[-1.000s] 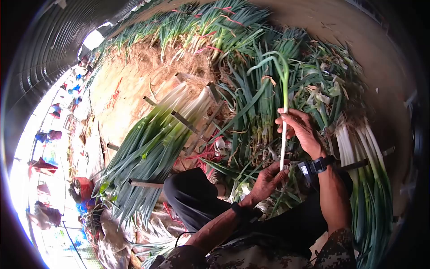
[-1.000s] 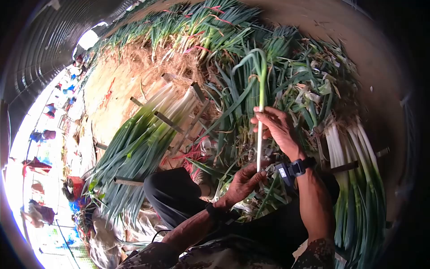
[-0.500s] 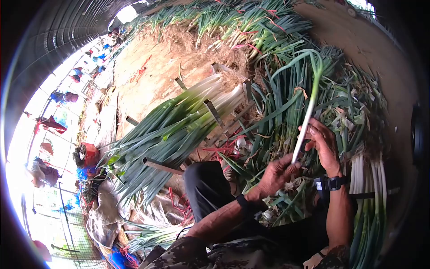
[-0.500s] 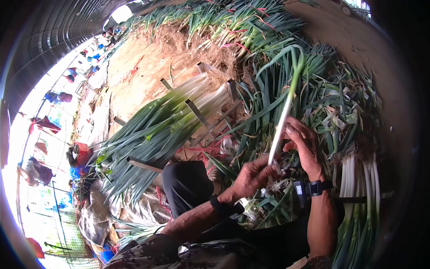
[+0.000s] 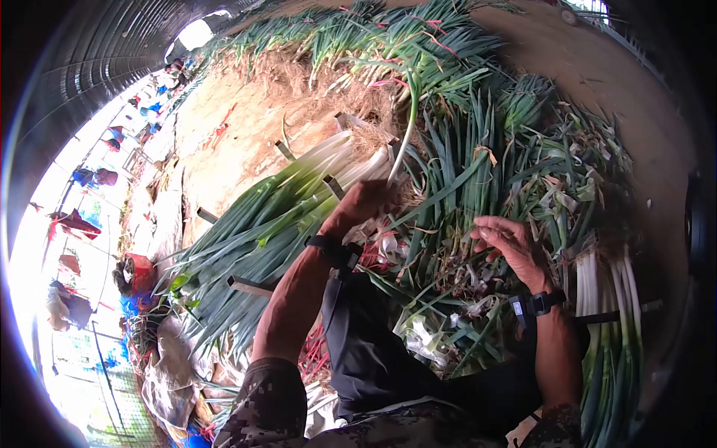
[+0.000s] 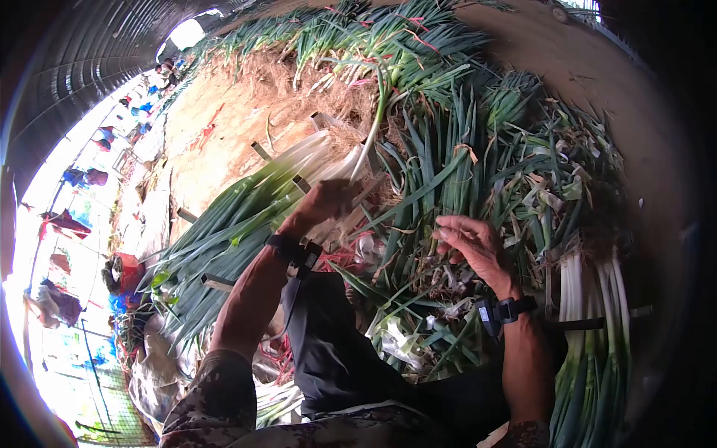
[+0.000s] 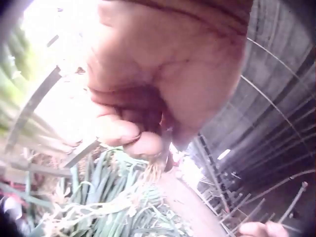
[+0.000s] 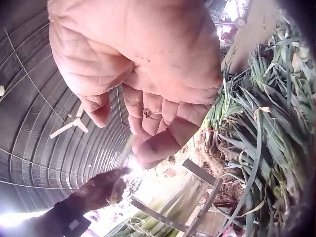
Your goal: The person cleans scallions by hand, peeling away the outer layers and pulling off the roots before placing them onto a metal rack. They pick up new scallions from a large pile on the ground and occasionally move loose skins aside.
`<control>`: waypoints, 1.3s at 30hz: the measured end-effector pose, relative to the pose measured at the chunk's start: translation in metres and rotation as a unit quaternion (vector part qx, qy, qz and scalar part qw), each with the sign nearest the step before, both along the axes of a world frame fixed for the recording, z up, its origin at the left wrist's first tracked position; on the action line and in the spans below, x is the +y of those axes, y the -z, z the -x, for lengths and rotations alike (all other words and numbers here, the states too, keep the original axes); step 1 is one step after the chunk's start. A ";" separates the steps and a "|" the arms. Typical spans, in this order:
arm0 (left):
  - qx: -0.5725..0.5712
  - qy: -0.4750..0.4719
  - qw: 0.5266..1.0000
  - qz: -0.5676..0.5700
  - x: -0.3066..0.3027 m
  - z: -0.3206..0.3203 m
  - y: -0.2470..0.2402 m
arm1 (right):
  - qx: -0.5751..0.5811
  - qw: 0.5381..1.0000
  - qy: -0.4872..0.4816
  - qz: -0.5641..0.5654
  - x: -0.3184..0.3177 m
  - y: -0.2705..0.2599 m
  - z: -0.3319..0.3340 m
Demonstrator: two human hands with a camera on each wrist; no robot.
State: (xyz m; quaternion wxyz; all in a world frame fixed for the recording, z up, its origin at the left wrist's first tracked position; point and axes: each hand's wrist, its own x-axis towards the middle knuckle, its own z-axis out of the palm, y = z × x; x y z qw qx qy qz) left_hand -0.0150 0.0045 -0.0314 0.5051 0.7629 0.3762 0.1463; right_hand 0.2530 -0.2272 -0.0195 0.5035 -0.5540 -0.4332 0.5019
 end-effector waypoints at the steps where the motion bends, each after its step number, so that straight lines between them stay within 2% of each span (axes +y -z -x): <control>1: 0.043 0.000 0.999 0.017 0.008 0.006 0.016 | 0.000 1.000 -0.007 0.003 0.000 0.001 0.000; 3: 0.129 0.001 0.990 0.050 0.020 0.024 0.052 | -0.010 1.000 -0.016 -0.001 0.002 0.008 -0.002; 5: 0.157 0.045 0.987 0.002 0.029 0.045 0.089 | -0.020 1.000 -0.022 0.008 0.003 0.014 -0.003; 9: 0.220 0.060 0.968 -0.101 0.031 0.093 0.174 | -0.040 0.998 -0.028 0.029 0.003 0.011 -0.001; 12: 0.187 0.038 0.950 -0.247 0.002 0.124 0.210 | -0.058 0.997 -0.041 0.033 0.006 0.015 0.000; 15: 0.239 -0.061 0.960 -0.133 -0.019 0.143 0.236 | -0.058 0.996 -0.061 0.036 0.008 0.023 0.004; 16: 0.264 -0.069 0.960 -0.057 -0.025 0.152 0.239 | -0.055 0.995 -0.070 0.036 0.009 0.026 0.004; 19: 0.348 -0.159 0.923 -0.050 -0.060 0.187 0.265 | -0.072 0.993 -0.070 0.056 0.008 0.025 0.005; 22: 0.351 -0.261 0.899 0.024 -0.080 0.244 0.328 | -0.071 0.993 -0.065 0.071 0.005 0.028 0.005; 24: 0.329 -0.306 0.888 0.094 -0.101 0.270 0.330 | -0.085 0.991 -0.065 0.077 0.004 0.028 0.005; 27: 0.352 -0.355 0.866 0.011 -0.137 0.261 0.283 | -0.092 0.990 -0.071 0.086 0.003 0.033 0.005; 28: 0.342 -0.375 0.861 -0.037 -0.139 0.271 0.300 | -0.089 0.990 -0.073 0.084 0.003 0.033 0.005; 29: 0.313 -0.343 0.885 -0.033 -0.133 0.280 0.317 | -0.085 0.990 -0.074 0.083 0.003 0.034 0.004; 31: 0.254 -0.269 0.929 -0.028 -0.117 0.275 0.306 | -0.071 0.993 -0.064 0.072 0.002 0.035 0.005; 32: 0.296 -0.083 0.935 -0.180 -0.093 0.298 0.349 | -0.061 0.995 -0.052 0.062 0.002 0.036 0.004; 33: 0.212 -0.218 0.951 -0.059 -0.093 0.261 0.286 | -0.052 0.997 -0.036 0.054 0.001 0.036 0.001; 36: -0.042 -0.197 0.979 -0.008 -0.055 0.188 0.166 | -0.059 0.997 0.027 0.038 -0.001 0.022 -0.001; 37: -0.131 -0.102 0.968 -0.186 -0.026 0.176 0.170 | -0.066 0.996 0.048 0.032 -0.001 0.021 -0.004; 38: -0.198 -0.175 0.964 -0.003 -0.045 0.127 0.080 | -0.059 0.995 0.075 0.037 -0.001 0.023 -0.009; 39: -0.217 -0.181 0.957 0.070 -0.043 0.097 0.029 | -0.051 0.993 0.099 0.041 -0.001 0.027 -0.013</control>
